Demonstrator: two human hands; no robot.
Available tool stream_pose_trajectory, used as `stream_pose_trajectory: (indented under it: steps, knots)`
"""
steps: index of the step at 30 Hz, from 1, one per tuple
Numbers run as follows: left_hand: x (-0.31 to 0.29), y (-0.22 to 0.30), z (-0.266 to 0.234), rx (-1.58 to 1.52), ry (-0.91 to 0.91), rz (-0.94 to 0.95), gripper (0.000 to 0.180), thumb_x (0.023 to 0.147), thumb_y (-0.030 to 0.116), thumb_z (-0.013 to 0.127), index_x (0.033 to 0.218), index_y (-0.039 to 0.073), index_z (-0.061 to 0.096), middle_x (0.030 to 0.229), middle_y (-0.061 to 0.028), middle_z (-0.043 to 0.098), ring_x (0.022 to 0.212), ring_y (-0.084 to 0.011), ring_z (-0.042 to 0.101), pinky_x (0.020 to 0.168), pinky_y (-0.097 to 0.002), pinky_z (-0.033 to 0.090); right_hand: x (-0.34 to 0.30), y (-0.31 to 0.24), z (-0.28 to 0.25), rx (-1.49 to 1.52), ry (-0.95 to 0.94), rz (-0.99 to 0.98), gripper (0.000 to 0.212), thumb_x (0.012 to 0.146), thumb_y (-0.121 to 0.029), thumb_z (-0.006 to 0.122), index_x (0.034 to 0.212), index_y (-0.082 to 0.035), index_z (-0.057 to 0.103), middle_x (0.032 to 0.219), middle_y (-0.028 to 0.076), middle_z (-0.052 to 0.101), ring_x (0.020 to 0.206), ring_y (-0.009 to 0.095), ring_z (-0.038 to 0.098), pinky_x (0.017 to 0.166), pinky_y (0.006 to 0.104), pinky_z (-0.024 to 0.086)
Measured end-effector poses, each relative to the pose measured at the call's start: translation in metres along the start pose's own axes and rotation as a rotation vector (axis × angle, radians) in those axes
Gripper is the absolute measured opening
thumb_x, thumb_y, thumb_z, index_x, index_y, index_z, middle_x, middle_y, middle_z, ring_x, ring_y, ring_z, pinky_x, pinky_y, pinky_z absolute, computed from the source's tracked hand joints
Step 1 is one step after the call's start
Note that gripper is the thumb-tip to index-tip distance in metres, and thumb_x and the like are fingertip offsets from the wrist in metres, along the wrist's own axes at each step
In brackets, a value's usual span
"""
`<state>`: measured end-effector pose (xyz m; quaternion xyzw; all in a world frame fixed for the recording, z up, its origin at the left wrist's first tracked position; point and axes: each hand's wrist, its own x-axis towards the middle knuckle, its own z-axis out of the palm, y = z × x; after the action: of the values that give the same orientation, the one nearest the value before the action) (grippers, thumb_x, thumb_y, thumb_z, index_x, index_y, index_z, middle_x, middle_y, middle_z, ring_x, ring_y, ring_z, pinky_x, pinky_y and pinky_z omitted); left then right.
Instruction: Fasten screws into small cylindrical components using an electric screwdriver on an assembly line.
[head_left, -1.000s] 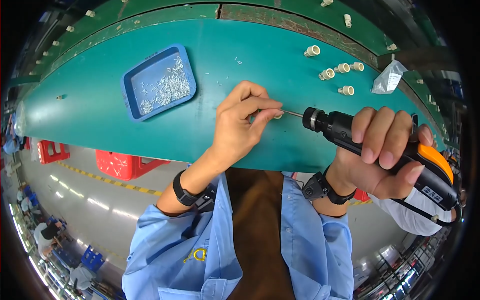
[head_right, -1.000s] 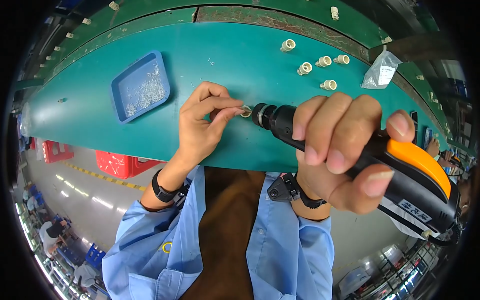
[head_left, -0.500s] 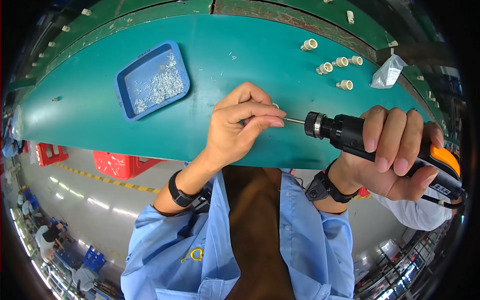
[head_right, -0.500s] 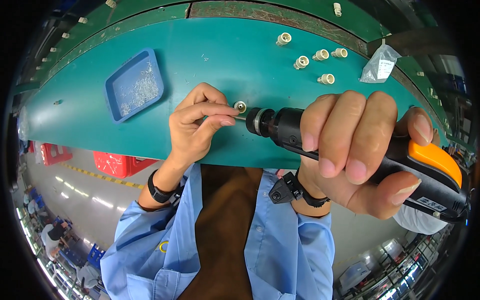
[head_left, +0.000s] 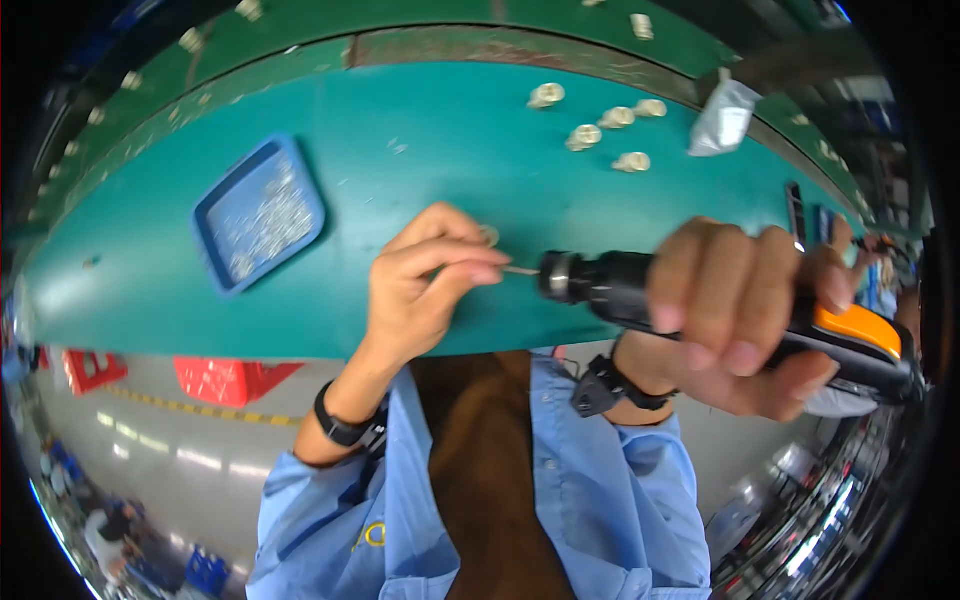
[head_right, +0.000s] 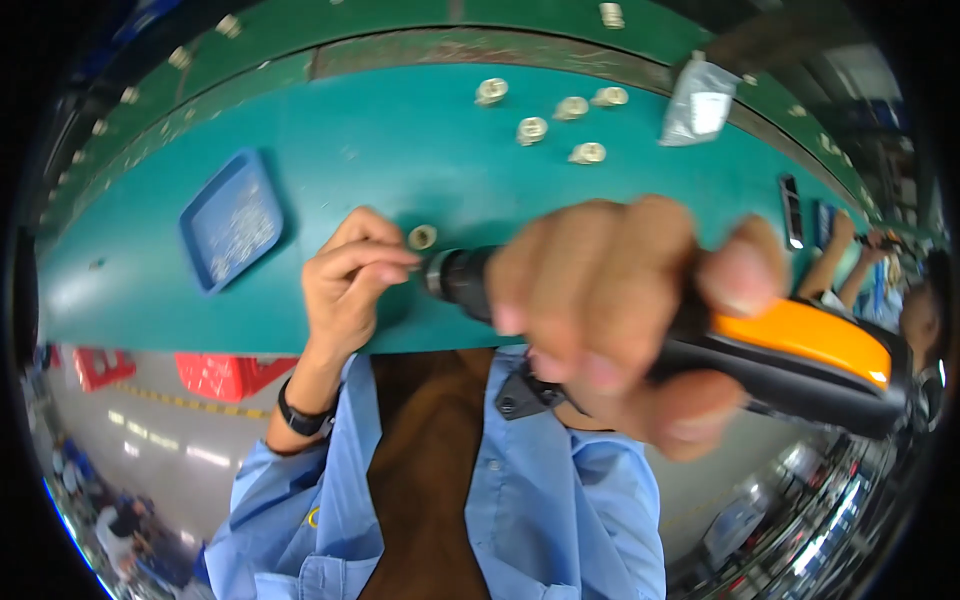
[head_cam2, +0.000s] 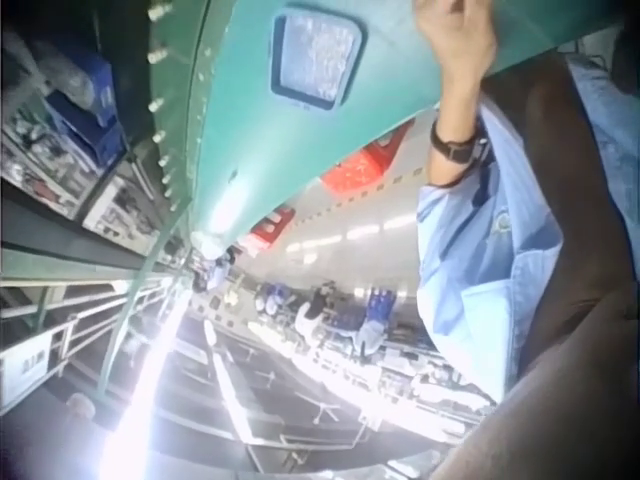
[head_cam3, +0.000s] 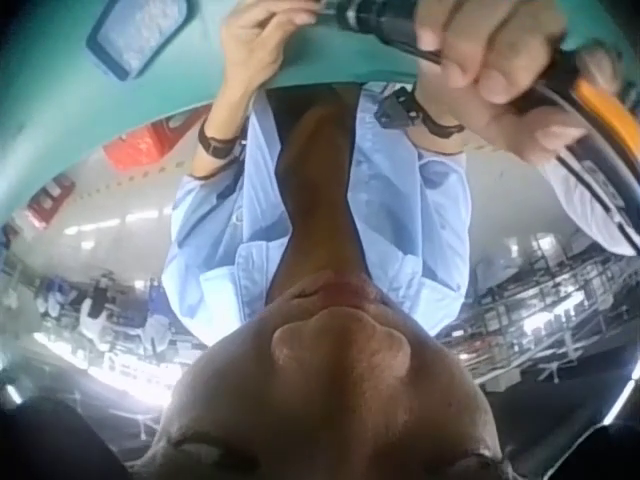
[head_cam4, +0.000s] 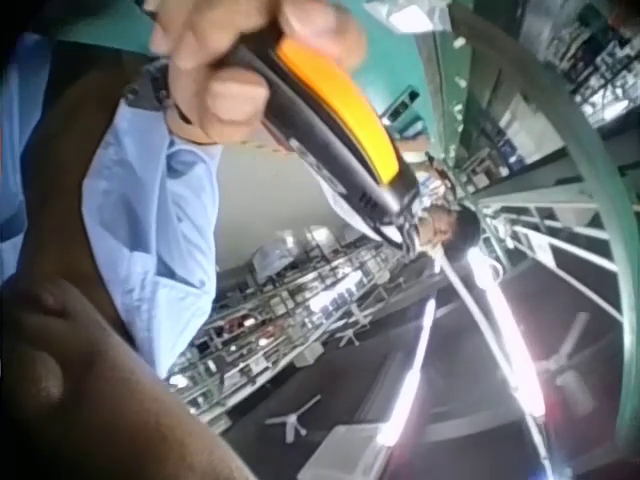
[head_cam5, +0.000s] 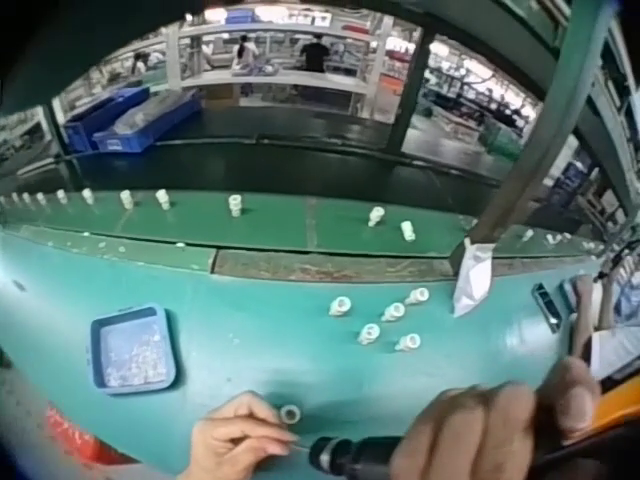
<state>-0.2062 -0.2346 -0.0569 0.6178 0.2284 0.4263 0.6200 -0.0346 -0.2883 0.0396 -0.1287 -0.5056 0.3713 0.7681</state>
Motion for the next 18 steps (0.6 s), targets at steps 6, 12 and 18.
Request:
stream_pose_trajectory:
  steps: [6,12,18]
  knots:
    - [-0.005,-0.004,-0.001,-0.029,-0.046,-0.038,0.012,0.079,0.009,0.066,0.079,-0.003,0.065,0.08,-0.0084,0.056,0.071,-0.015,0.052,0.063,-0.0246,0.041,-0.013,0.002,-0.005,0.063,0.048,0.063,0.043,0.088,-0.03,0.057,0.121,-0.01,0.039,0.066,-0.001,0.051,0.055,0.014,0.05,0.054,0.0314,0.044]
    - [-0.004,-0.005,-0.001,0.001,-0.081,-0.077,0.018,0.081,0.015,0.066,0.078,-0.003,0.064,0.078,-0.0079,0.055,0.069,-0.0141,0.05,0.062,-0.0252,0.039,-0.009,-0.011,-0.002,-0.011,0.052,0.116,0.04,0.086,-0.028,0.06,0.116,-0.011,0.04,0.063,0.0,0.049,0.052,0.015,0.049,0.054,0.0314,0.043]
    - [-0.004,-0.009,0.0,-0.021,-0.089,-0.09,0.02,0.081,0.017,0.066,0.077,-0.002,0.064,0.078,-0.0076,0.054,0.069,-0.0139,0.049,0.061,-0.0249,0.039,-0.012,-0.003,0.002,0.143,0.125,-0.028,0.039,0.08,-0.019,0.07,0.108,-0.005,0.046,0.061,0.002,0.047,0.054,0.011,0.047,0.053,0.0256,0.04]
